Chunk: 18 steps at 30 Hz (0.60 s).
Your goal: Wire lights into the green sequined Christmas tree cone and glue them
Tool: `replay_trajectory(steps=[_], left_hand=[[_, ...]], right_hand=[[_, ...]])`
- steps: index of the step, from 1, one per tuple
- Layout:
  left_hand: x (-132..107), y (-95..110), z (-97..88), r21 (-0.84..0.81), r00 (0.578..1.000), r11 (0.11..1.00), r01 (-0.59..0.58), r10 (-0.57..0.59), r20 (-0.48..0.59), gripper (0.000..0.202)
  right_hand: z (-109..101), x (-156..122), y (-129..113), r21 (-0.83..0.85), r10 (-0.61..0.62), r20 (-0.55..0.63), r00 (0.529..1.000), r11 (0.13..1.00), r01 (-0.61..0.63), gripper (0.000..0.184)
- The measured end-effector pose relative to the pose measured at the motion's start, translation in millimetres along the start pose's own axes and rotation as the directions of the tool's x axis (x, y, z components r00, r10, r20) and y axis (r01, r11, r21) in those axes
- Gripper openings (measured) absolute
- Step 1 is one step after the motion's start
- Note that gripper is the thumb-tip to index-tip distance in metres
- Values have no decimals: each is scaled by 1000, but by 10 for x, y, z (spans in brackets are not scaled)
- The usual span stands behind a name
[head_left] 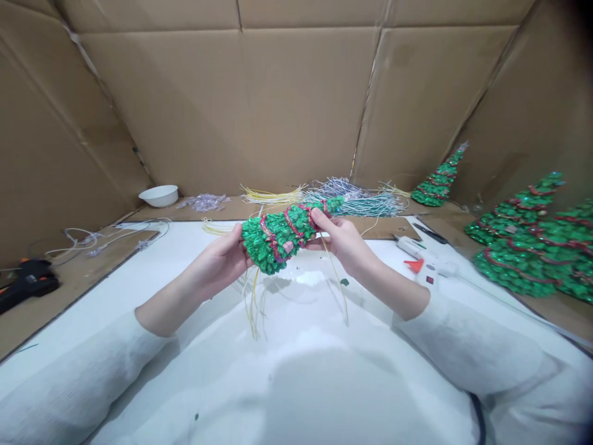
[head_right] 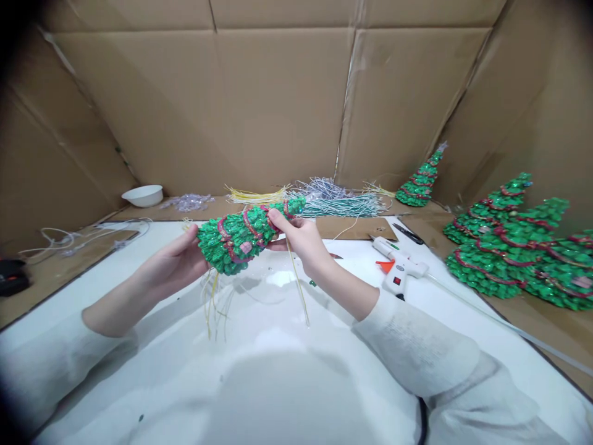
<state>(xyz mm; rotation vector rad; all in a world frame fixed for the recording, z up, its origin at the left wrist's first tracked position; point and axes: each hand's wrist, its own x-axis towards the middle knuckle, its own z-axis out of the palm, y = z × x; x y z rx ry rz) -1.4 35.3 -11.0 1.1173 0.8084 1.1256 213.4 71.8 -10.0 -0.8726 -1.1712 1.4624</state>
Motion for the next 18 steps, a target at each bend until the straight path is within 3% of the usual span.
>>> replay_trajectory(steps=[5, 9, 13, 18], left_hand=[[-22, -16, -35, 45, 992, 999, 7, -13, 124, 49], [-35, -39, -79, 123, 976, 992, -1, -26, 216, 42], [-22, -59, -80, 133, 984, 991, -25, 0, 179, 38], [26, -93, -109, 45, 999, 999, 19, -21, 40, 40]], right_hand=[[-18, 7, 9, 26, 35, 0, 999, 999, -35, 38], [-56, 23, 13, 20, 44, 16, 999, 999, -45, 38], [-60, 24, 16, 29, 80, 5, 997, 996, -80, 38], [-40, 21, 23, 31, 192, -33, 981, 981, -191, 40]])
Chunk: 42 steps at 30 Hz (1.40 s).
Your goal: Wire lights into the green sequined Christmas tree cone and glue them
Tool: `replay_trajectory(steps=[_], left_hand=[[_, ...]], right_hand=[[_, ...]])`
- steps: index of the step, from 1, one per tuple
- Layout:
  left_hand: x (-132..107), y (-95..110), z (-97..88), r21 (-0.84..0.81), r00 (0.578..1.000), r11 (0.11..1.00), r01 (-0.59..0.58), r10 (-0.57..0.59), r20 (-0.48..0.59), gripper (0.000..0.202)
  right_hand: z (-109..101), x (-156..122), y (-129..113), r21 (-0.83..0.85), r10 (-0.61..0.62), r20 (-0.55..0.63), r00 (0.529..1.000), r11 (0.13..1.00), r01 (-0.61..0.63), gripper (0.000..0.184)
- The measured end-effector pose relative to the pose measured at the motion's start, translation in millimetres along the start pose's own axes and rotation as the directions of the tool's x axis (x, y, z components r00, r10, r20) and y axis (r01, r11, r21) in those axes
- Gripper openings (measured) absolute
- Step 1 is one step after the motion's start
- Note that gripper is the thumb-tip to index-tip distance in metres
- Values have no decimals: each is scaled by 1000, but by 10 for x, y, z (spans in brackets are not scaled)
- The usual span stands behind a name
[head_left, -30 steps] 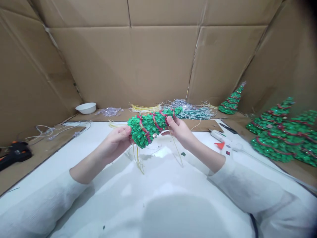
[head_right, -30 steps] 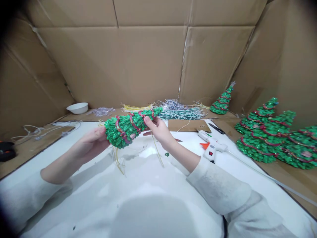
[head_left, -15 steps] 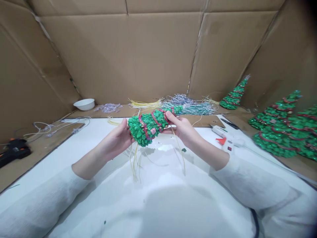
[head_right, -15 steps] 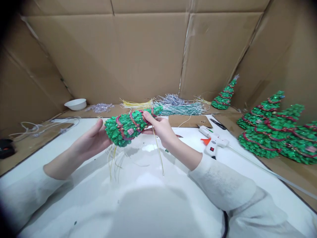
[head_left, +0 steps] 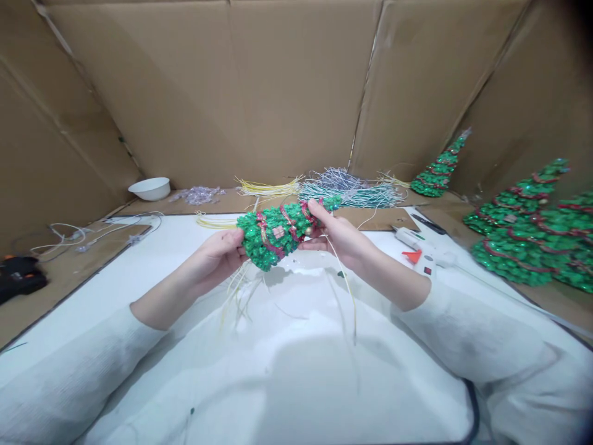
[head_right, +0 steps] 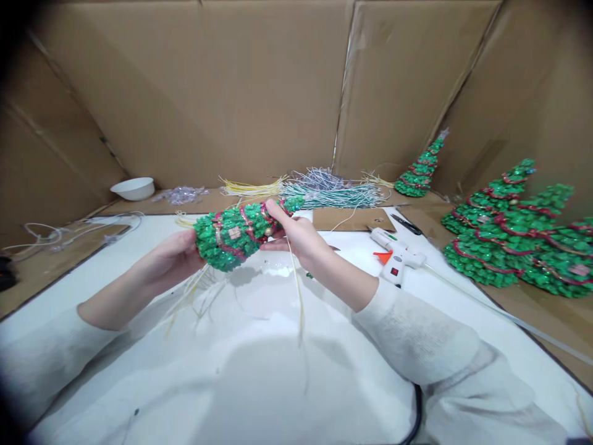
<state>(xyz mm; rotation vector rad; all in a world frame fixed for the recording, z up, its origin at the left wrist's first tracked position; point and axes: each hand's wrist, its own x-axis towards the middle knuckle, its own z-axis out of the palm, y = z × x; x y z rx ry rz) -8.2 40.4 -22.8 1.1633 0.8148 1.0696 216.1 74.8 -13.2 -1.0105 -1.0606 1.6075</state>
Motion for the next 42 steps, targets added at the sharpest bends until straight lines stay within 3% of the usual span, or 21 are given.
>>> replay_trajectory(steps=[4, 8, 12, 15, 18, 23, 26, 29, 34, 42], left_hand=[[30, -28, -7, -134, 989, 991, 28, -47, -137, 30], [39, -4, 48, -143, 956, 988, 54, -93, -280, 25], [32, 24, 64, -174, 945, 984, 30, -85, -316, 24], [-4, 12, 47, -102, 980, 995, 2, -22, -200, 29], [-72, -28, 66, 101, 997, 992, -72, 75, -31, 34], [-186, -123, 175, 473, 966, 843, -254, 240, 92, 34], [-206, -159, 209, 538, 938, 771, -341, 318, 138, 37], [-181, -167, 200, 469, 951, 828, -308, 271, 148, 42], [-105, -153, 168, 141, 990, 982, -129, 118, 82, 36], [-101, -121, 164, -87, 1000, 996, 30, -30, -5, 27]], right_hand=[[4, 5, -20, -62, 59, 51, 997, 997, -56, 43], [-1, 10, -55, -167, 87, 67, 994, 983, -75, 43], [-28, 22, -62, -216, 40, 81, 996, 976, -21, 48], [-67, 58, -46, -256, 25, 61, 998, 967, -8, 56], [-114, 114, -25, -213, 24, 67, 998, 977, -9, 61], [-143, 168, -16, -79, -51, 12, 999, 996, 52, 57], [-122, 159, -11, -31, -105, -66, 992, 994, 103, 48], [-101, 148, 5, 2, -131, -128, 983, 991, 132, 39], [-100, 160, 36, -1, -161, -182, 970, 986, 164, 34], [-106, 146, 60, -72, -129, -99, 987, 990, 122, 38]])
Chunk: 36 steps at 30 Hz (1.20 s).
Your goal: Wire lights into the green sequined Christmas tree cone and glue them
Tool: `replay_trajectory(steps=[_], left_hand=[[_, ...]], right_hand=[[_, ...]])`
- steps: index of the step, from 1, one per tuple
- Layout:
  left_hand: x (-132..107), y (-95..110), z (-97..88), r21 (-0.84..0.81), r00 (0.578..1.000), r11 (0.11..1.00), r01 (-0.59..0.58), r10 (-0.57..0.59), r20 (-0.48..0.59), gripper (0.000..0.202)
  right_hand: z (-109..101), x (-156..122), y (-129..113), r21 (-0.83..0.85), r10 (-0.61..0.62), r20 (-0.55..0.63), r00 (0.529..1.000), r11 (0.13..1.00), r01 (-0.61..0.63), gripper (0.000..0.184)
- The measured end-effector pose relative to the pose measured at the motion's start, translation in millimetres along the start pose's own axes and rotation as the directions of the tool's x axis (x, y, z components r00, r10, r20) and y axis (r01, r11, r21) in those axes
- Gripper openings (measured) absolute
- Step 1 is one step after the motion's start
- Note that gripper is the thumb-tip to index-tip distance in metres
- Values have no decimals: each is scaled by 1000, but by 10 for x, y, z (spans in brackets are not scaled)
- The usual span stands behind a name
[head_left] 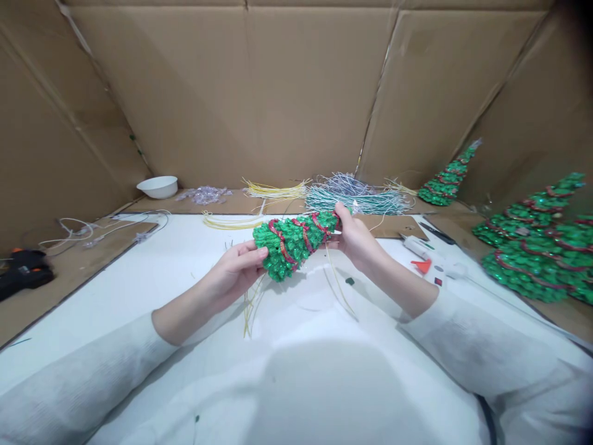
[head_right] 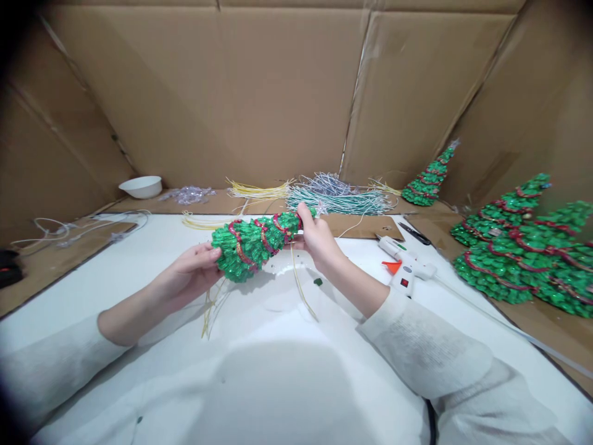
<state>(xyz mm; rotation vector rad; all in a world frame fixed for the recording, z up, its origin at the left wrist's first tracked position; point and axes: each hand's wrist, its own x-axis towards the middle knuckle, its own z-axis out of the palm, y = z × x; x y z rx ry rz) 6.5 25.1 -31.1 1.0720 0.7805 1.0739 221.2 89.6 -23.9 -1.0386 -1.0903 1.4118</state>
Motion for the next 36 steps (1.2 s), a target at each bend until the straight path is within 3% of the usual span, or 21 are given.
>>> replay_trajectory(steps=[5, 7, 9, 11, 13, 16, 19, 22, 25, 28, 31, 36], left_hand=[[-38, 41, 27, -20, 1000, 1000, 1, -1, 0, 26], [-39, 43, 29, -27, 999, 999, -21, 21, -31, 22], [-31, 31, 24, -26, 997, 998, -53, 51, -60, 19], [-17, 6, 18, -18, 994, 997, -80, 79, -76, 19], [-4, -24, 11, -9, 990, 994, -107, 105, -92, 22], [8, -62, 9, 8, 978, 988, -153, 152, -143, 20], [7, -87, 27, 36, 968, 984, -176, 180, -174, 23], [2, -122, 67, 50, 967, 985, -166, 173, -185, 35], [-6, -183, 108, 62, 966, 984, -164, 173, -192, 40], [-21, -248, 122, 89, 964, 980, -179, 193, -183, 40], [-40, -298, 111, 116, 963, 975, -187, 206, -175, 42], [-59, -348, 110, 102, 965, 980, -169, 186, -184, 46]], right_hand=[[-21, 28, 42, -84, -25, 61, 998, 996, 31, 53], [-64, 95, 78, -76, -10, -22, 1000, 997, 8, 57], [-139, 184, 109, -30, 16, -184, 983, 999, -21, 60], [-237, 274, 104, 16, -20, -363, 932, 999, 27, 57], [-334, 336, 34, 21, -135, -498, 857, 986, 167, 42], [-396, 315, -174, -18, -288, -580, 762, 940, 342, 12], [-299, 127, -372, -95, -466, -459, 757, 872, 480, 19], [-100, -147, -445, -153, -576, -150, 803, 816, 557, 14], [69, -374, -424, -303, -441, 154, 884, 831, 467, 12], [145, -483, -380, -510, -202, 379, 903, 768, 387, 6], [160, -503, -325, -631, -100, 459, 883, 663, 403, 11], [183, -516, -203, -715, -193, 501, 844, 457, 529, 12]])
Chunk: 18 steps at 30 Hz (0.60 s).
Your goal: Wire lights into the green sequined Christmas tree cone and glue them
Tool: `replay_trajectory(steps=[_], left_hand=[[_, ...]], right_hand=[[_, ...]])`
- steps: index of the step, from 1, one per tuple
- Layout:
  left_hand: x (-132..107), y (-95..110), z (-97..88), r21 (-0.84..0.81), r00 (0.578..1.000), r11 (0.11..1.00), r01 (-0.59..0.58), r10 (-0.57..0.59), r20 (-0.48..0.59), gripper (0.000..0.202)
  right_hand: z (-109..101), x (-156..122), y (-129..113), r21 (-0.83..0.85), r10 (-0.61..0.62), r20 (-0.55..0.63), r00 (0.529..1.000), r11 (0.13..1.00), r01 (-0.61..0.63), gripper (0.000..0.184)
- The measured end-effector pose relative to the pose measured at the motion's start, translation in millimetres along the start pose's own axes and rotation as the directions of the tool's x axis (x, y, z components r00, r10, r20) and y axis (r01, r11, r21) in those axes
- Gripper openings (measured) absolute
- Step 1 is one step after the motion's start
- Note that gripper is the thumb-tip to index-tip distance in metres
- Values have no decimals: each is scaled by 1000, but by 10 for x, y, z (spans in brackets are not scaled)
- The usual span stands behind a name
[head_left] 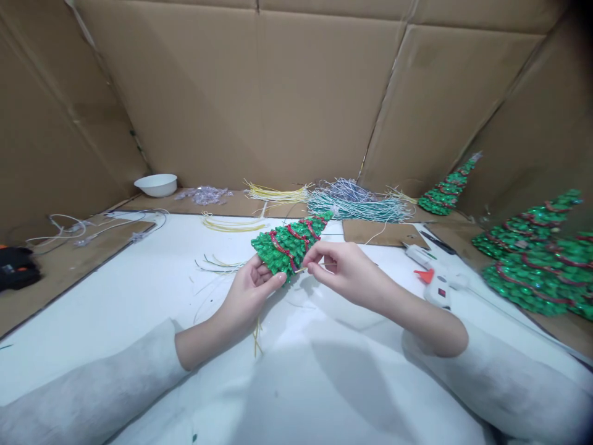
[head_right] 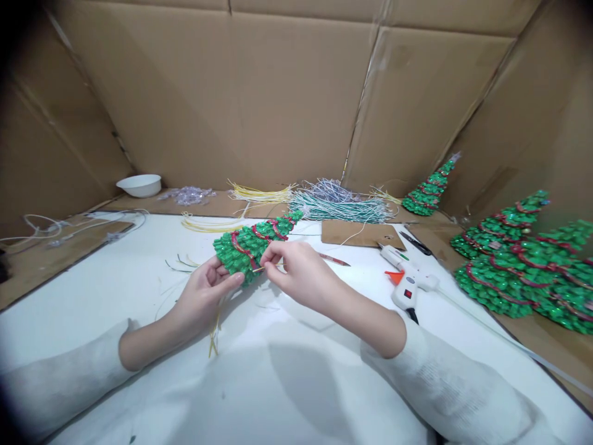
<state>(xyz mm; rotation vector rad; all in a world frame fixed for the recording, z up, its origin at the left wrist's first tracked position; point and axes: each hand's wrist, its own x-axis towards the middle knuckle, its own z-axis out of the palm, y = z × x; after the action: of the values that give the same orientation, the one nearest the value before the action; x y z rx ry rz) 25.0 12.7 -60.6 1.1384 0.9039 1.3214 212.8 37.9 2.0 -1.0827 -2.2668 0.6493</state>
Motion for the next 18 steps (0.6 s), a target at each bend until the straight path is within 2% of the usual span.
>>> replay_trajectory(steps=[5, 9, 18], left_hand=[[-23, 8, 42, -11, 999, 1000, 28, -28, -21, 46], [-27, 23, 52, -11, 999, 999, 34, -34, -15, 45], [-23, 36, 46, -23, 997, 998, 52, -51, 55, 40]], right_hand=[[107, -26, 22, -128, -146, -70, 987, 982, 136, 12], [166, -33, 65, -188, -209, -120, 971, 965, 184, 9], [198, -50, 25, -222, -109, -133, 985, 972, 78, 8]])
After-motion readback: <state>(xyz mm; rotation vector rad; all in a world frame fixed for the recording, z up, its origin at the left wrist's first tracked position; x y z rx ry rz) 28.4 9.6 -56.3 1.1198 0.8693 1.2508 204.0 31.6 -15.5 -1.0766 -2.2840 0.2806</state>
